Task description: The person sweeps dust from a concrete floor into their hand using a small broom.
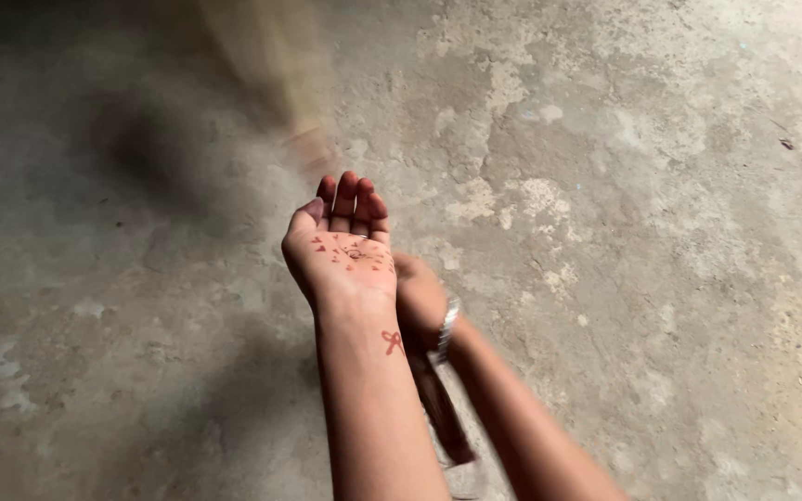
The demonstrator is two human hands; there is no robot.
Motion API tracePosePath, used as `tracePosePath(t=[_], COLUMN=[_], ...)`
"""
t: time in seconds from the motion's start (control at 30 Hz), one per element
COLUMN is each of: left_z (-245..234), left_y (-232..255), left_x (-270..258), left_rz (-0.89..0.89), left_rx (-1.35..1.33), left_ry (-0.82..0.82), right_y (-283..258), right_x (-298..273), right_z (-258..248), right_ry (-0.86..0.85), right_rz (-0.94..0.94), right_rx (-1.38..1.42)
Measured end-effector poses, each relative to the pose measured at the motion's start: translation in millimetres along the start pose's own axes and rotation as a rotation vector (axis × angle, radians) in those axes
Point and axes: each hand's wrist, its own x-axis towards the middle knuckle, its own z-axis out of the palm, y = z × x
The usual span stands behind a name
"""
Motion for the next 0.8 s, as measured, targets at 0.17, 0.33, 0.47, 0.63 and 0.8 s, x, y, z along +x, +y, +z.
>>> tracePosePath(t=[0.17, 0.33, 0.47, 0.63, 0.8], left_z=[-1, -5, -3, 0, 5], left_y=[1, 24, 27, 23, 1], left_x=[1, -4, -8, -13, -11], left_rz=[-0.035, 0.044, 0.046, 0.051, 0.016], left_rx=[0.015, 0.048, 0.03, 0.052, 0.029], left_ry=[0.01, 0.067, 0.082, 0.037, 0.012], right_y=[-14, 8, 16, -13, 22], right_x=[-17, -27, -31, -8, -11], right_z=[-30, -221, -311, -209, -28], right_ry=[-0.011, 0.426, 0.723, 0.73, 0.002], right_rz=[0.349, 0.383, 0.042, 0.101, -0.073], right_rx=[0.125, 0.324, 0.871, 0.757, 0.107])
